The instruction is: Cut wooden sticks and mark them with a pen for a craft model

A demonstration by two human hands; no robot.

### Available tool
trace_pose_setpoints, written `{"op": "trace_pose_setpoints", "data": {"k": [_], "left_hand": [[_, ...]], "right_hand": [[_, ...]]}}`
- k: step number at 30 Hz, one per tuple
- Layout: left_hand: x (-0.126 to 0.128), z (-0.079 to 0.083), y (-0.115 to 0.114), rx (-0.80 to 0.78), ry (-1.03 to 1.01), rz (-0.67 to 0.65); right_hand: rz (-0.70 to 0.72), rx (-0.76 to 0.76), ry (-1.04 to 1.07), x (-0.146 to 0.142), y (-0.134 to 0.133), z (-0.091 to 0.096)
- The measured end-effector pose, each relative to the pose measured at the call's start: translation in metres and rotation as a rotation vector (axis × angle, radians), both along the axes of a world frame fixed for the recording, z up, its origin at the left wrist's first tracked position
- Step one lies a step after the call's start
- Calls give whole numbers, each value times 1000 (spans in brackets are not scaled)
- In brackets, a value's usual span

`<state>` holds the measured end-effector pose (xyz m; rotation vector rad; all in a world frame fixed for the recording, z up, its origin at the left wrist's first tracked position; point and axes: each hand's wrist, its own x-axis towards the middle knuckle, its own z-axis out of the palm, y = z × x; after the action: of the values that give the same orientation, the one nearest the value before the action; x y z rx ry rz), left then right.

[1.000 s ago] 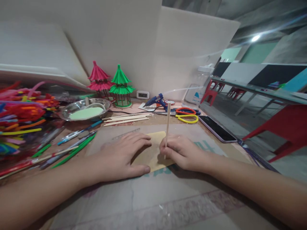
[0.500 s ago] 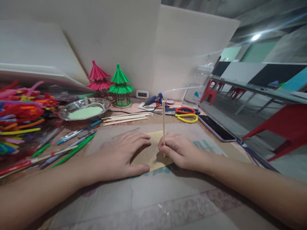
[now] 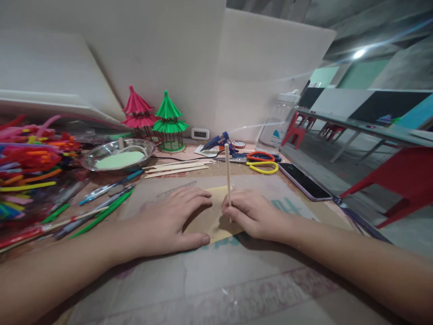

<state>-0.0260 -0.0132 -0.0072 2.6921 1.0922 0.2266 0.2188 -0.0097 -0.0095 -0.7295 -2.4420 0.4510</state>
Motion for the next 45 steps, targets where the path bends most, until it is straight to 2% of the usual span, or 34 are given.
{"op": "trace_pose_setpoints", "data": {"k": [3, 7, 10, 15, 19, 21, 23, 26, 30, 32, 38, 41, 42, 45], "left_hand": [[0, 0, 0, -5, 10, -4], [-1, 1, -1, -6, 13, 5], [0, 1, -1, -9, -13, -7], [2, 1, 1, -3, -34, -6], [2, 2, 1, -11, -30, 3], [2, 3, 0, -8, -15, 11], [2, 5, -1, -12, 0, 18], [2, 6, -3, -23, 8, 39], [1, 6, -3, -13, 0, 32], [0, 5, -3, -12, -2, 27], [-2, 5, -4, -22, 5, 20], [-2, 7, -6, -40, 25, 36], [-1, 7, -6, -46, 31, 40], [-1, 8, -7, -53, 34, 43]], "right_hand": [[35, -5, 19, 0, 0, 0], [-10, 10, -12, 0, -1, 1], [35, -12, -6, -1, -1, 2], [-28, -7, -32, -2, -2, 2], [26, -72, 31, -5, -2, 0], [-26, -210, 131, -4, 3, 0], [-77, -460, 329, -1, 11, -1], [-48, -745, 622, 5, 24, -2], [22, -930, 793, 9, 32, -4], [33, -974, 815, 9, 32, -6], [142, -985, 773, 20, 39, -1], [127, -989, 676, 34, 53, 4], [75, -921, 621, 38, 59, 4], [-160, -570, 378, 45, 79, 2]]}}
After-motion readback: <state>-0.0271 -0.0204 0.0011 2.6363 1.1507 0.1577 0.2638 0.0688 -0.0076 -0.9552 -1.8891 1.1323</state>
